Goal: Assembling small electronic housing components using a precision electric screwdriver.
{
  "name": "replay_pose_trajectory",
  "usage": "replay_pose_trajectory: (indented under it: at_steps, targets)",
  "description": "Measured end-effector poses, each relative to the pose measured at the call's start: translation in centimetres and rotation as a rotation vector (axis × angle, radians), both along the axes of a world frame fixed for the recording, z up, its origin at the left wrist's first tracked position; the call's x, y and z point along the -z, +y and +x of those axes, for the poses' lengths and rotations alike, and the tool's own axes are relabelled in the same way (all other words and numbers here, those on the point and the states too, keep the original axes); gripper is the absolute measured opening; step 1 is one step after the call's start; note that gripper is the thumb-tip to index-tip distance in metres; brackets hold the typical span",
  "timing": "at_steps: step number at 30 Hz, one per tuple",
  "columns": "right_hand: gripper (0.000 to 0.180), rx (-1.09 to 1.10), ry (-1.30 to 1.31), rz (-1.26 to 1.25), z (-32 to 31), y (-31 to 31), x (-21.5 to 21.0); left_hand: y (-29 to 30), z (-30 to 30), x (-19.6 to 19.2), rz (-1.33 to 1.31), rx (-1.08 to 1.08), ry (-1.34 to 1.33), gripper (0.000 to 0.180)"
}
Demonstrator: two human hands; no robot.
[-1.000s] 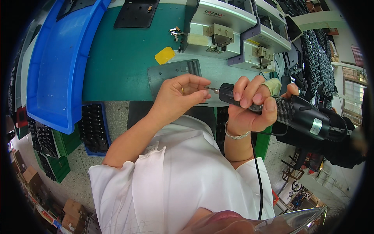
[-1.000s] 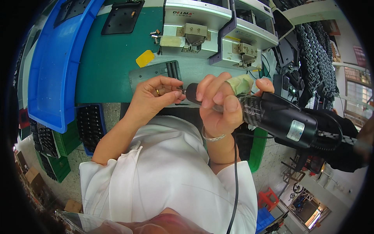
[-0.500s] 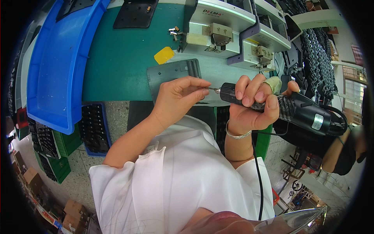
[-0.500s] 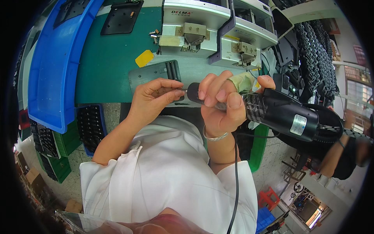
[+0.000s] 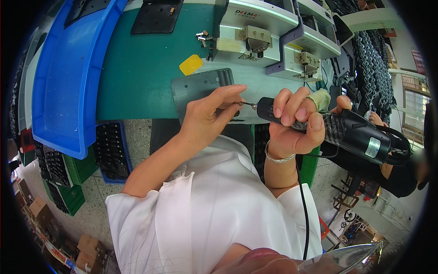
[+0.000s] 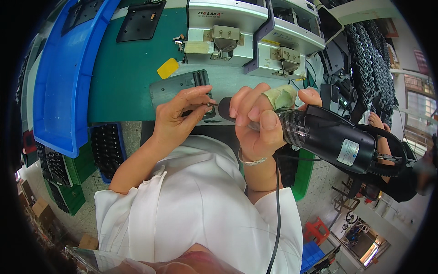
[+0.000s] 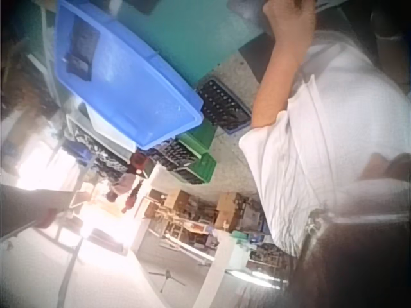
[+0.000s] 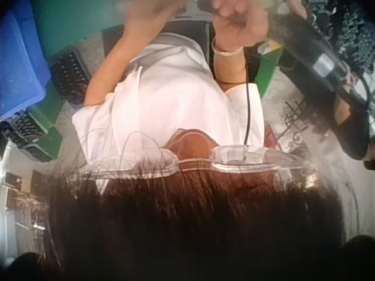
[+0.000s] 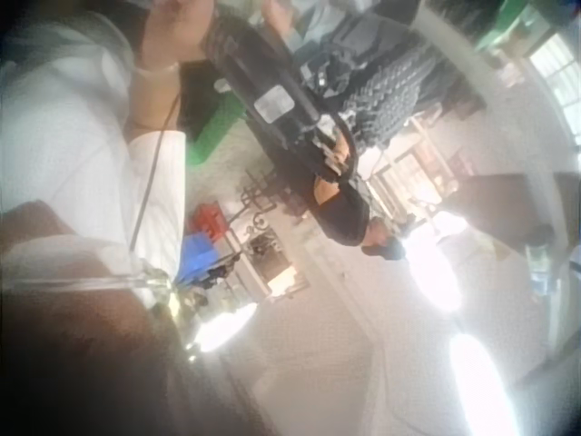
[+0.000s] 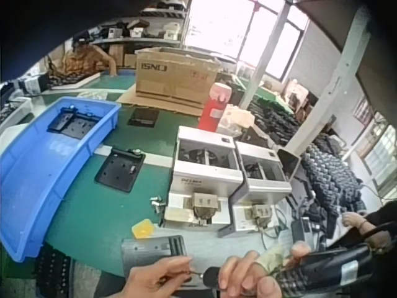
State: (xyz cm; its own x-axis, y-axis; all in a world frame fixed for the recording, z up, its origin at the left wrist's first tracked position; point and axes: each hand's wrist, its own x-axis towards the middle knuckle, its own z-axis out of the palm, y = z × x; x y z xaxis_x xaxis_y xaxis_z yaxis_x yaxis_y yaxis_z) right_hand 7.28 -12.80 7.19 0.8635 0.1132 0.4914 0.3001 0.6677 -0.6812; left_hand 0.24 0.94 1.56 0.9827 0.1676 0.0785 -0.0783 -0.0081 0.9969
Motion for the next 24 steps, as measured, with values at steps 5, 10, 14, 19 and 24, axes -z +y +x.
replay_pose_trajectory:
  at_steps: [5,10,14,19,24]
  targets:
    - [0.052,0.013,-0.012,-0.005,-0.1,0.0,0.1,0.1,0.0,0.1,0.019,-0.011,-0.011,0.037]
    - [0.053,0.014,-0.016,-0.011,-0.1,0.1,0.2,0.2,0.0,0.1,0.041,0.013,0.008,0.036]
    - [0.054,0.020,0.009,-0.051,-0.2,0.3,-0.3,0.2,0.0,0.2,0.054,0.000,-0.005,0.036]
    - [0.054,-0.060,-0.022,-0.127,-0.1,0.6,-0.8,0.1,0.0,0.2,0.197,0.022,-0.117,0.039]
    - [0.052,0.018,-0.064,-0.170,-0.2,1.0,0.0,0.2,-0.2,0.1,0.224,-0.045,-0.083,0.043]
